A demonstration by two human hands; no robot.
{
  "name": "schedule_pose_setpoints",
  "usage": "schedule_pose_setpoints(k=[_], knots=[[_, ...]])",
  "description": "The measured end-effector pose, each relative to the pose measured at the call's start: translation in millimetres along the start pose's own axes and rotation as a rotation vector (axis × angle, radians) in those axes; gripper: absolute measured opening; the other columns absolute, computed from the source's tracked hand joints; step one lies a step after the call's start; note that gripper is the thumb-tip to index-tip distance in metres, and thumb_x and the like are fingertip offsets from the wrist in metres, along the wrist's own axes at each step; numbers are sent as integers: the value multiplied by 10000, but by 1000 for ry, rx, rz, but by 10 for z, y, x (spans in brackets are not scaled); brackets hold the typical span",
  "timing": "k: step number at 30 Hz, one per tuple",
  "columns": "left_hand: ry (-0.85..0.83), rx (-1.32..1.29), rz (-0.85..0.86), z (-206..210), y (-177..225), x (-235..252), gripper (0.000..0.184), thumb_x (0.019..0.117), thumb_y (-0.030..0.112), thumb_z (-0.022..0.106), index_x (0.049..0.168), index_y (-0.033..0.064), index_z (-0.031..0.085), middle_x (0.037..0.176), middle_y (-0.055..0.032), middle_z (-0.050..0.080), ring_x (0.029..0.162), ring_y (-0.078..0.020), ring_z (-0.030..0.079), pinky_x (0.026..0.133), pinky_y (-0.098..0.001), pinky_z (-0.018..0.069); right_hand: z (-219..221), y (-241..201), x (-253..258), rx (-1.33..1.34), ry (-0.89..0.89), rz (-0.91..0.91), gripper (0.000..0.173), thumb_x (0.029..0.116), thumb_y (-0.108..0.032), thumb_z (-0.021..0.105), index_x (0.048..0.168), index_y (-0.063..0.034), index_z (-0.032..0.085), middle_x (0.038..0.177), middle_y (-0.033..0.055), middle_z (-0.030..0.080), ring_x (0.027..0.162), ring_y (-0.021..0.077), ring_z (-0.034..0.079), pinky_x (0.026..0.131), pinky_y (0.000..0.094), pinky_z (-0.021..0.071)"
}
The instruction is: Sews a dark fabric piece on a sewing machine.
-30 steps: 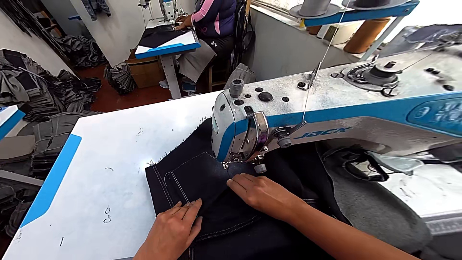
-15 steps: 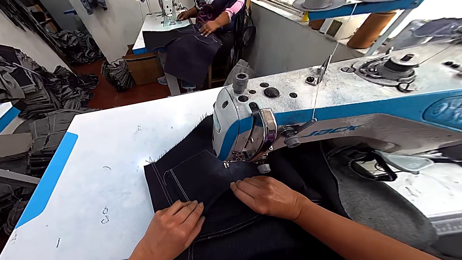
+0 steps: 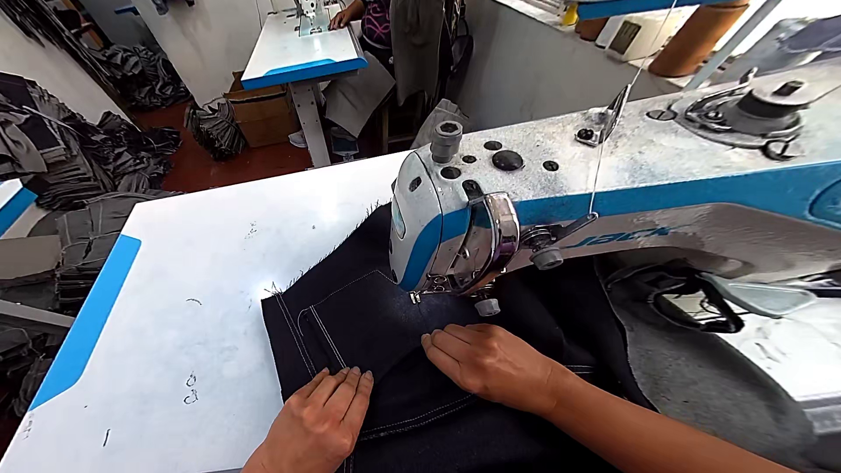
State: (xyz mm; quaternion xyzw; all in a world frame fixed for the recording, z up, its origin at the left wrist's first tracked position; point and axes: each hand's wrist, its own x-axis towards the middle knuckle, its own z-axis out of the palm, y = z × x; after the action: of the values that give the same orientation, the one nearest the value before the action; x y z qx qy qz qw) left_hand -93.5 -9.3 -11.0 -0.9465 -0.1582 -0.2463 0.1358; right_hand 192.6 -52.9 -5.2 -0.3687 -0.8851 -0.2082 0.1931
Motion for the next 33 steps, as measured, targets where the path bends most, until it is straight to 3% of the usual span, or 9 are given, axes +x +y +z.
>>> schedule_pose_setpoints(k=[3, 6, 7, 8, 10, 12, 15, 21, 33], knots=[[-194, 18, 3, -140, 10, 108, 319, 1040, 197, 484, 1060, 52, 767, 973, -71, 785, 898, -200, 767, 777, -313, 613, -66, -105, 57, 0, -106, 105, 210, 951, 38, 480, 872, -6, 669, 744, 73, 626, 614, 192, 624, 456, 285, 466], [-203, -101, 4, -97, -121, 347, 323, 1034, 230, 494, 907, 65, 741, 709, -53, 683, 672, -211, 697, 592, -330, 566, -104, -271, 62, -11, -161, 234, 220, 918, 62, 505, 965, 26, 717, 831, 104, 667, 699, 224, 673, 506, 295, 523], [-173, -159, 17, -18, -188, 438, 274, 1033, 210, 520, 941, 76, 741, 732, -38, 682, 732, -206, 705, 651, -329, 580, -101, -335, 48, -22, -160, 284, 242, 913, 66, 511, 1014, 32, 729, 899, 121, 701, 767, 241, 700, 559, 303, 556], [-164, -219, 35, 79, -259, 521, 238, 1038, 199, 535, 1027, 94, 748, 877, -30, 734, 928, -208, 730, 821, -350, 598, -82, -394, 20, -30, -146, 338, 270, 913, 57, 517, 1066, 26, 737, 981, 132, 730, 853, 254, 726, 633, 311, 588], [-248, -356, 77, 330, -416, 623, 337, 1066, 287, 485, 1273, 123, 695, 1312, -59, 685, 1323, -257, 586, 1130, -482, 442, -10, -466, -85, 3, -93, 431, 312, 945, -1, 508, 1164, -12, 730, 1119, 130, 741, 1034, 269, 730, 803, 322, 611], [-344, -447, 97, 516, -543, 620, 498, 1075, 432, 399, 1473, 178, 559, 1565, -45, 491, 1503, -257, 376, 1219, -571, 270, 48, -466, -247, 137, -39, 495, 350, 1011, -100, 480, 1278, -75, 704, 1262, 98, 712, 1207, 256, 668, 984, 329, 559], [-361, -472, 128, 557, -598, 586, 585, 1060, 546, 359, 1521, 217, 506, 1613, -55, 425, 1532, -263, 319, 1229, -606, 219, 55, -398, -427, 317, -36, 496, 382, 1076, -207, 432, 1385, -126, 643, 1432, 49, 631, 1387, 224, 540, 1153, 346, 436], [-289, -464, 192, 547, -585, 550, 454, 1072, 480, 400, 1432, 294, 603, 1514, -65, 545, 1489, -305, 394, 1197, -661, 239, 70, -390, -432, 301, -27, 482, 388, 1086, -209, 409, 1395, -155, 638, 1425, 9, 641, 1392, 217, 534, 1162, 349, 420], [-384, -552, 125, 526, -607, 571, 471, 1062, 522, 388, 1471, 362, 559, 1578, -20, 478, 1543, -266, 293, 1239, -637, 155, 90, -381, -434, 317, -19, 549, 399, 1082, -290, 430, 1370, -147, 666, 1414, 29, 647, 1365, 212, 559, 1127, 356, 449]])
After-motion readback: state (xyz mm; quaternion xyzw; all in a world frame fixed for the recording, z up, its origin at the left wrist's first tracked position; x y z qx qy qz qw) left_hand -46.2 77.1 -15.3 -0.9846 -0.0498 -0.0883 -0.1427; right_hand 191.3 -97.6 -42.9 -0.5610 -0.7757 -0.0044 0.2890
